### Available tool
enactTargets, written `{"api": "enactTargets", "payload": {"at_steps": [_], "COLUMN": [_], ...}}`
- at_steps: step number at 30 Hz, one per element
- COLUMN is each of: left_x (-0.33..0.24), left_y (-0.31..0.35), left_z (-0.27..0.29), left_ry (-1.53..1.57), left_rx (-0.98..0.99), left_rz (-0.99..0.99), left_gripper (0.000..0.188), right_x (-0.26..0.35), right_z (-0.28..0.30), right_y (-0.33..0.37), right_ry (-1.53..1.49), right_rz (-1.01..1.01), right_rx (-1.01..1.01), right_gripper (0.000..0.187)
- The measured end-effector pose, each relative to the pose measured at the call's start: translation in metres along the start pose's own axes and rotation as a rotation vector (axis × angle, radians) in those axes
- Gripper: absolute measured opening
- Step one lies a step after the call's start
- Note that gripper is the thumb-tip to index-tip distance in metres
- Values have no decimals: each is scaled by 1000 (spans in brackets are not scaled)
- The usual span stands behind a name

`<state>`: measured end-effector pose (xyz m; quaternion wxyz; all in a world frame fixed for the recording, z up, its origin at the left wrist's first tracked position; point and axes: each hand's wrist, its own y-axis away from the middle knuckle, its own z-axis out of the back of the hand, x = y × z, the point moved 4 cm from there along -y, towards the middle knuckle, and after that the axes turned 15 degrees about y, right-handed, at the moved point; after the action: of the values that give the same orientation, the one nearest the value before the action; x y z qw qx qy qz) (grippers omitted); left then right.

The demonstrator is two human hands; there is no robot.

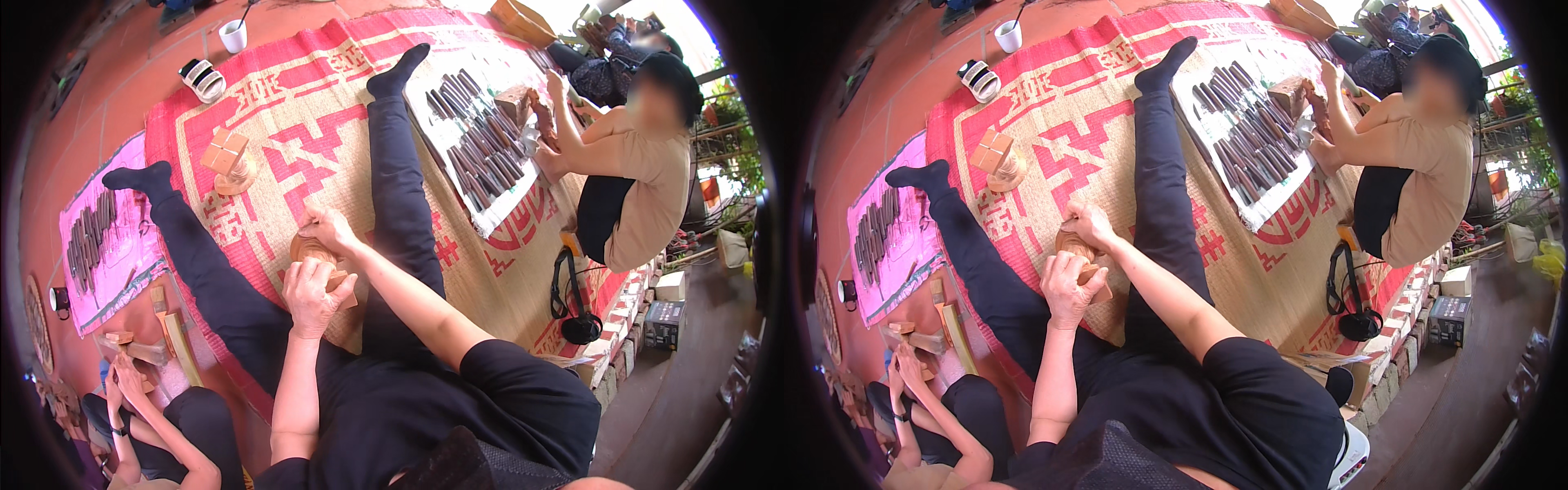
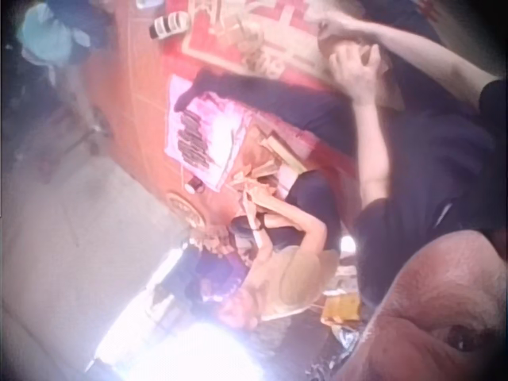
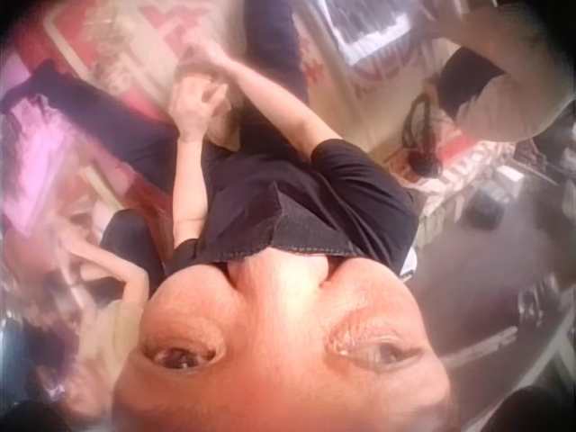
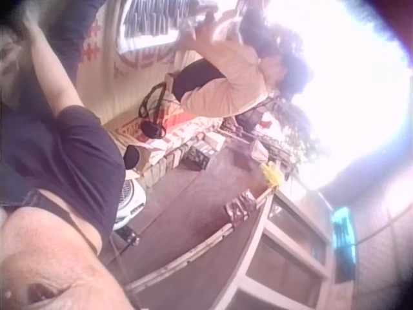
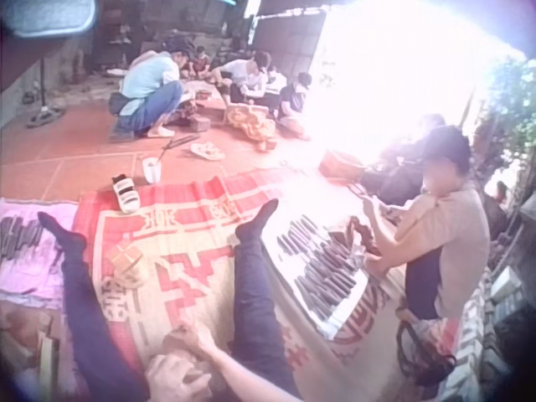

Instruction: The person sits on a mat and assembles small wooden blocks into a cube-like structure. They repeatedly pick up blocks, fit them together, and adjust the assembly with both hands.

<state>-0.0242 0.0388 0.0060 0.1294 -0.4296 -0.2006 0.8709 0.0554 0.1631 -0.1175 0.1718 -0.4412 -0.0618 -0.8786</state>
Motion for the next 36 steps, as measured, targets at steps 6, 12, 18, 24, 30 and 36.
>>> {"api": "enactTargets", "payload": {"at_steps": [6, 12, 18, 24, 30, 36], "left_x": [-6, 3, -4, 2, -3, 2], "left_y": [-2, -1, 0, -2, -11, -4], "left_z": [-3, -1, -1, 0, -1, 0], "left_ry": [33, -4, 32, 19, 22, 14], "left_rx": [32, 3, 24, -4, -1, 8], "left_rz": [-4, 13, 9, 25, 26, 25], "left_gripper": [31, 32, 32, 33, 33, 34], "right_x": [-23, -1, -21, -2, -32, -3], "right_z": [5, -1, 4, 2, -1, 6], "right_y": [-21, 4, -22, 4, -20, 4], "right_ry": [121, -85, 191, -188, 79, -183], "right_rz": [-261, -57, -227, -89, -217, 15], "right_rx": [-92, 27, -85, 12, -70, 4], "right_gripper": [17, 18, 21, 15, 21, 14]}}
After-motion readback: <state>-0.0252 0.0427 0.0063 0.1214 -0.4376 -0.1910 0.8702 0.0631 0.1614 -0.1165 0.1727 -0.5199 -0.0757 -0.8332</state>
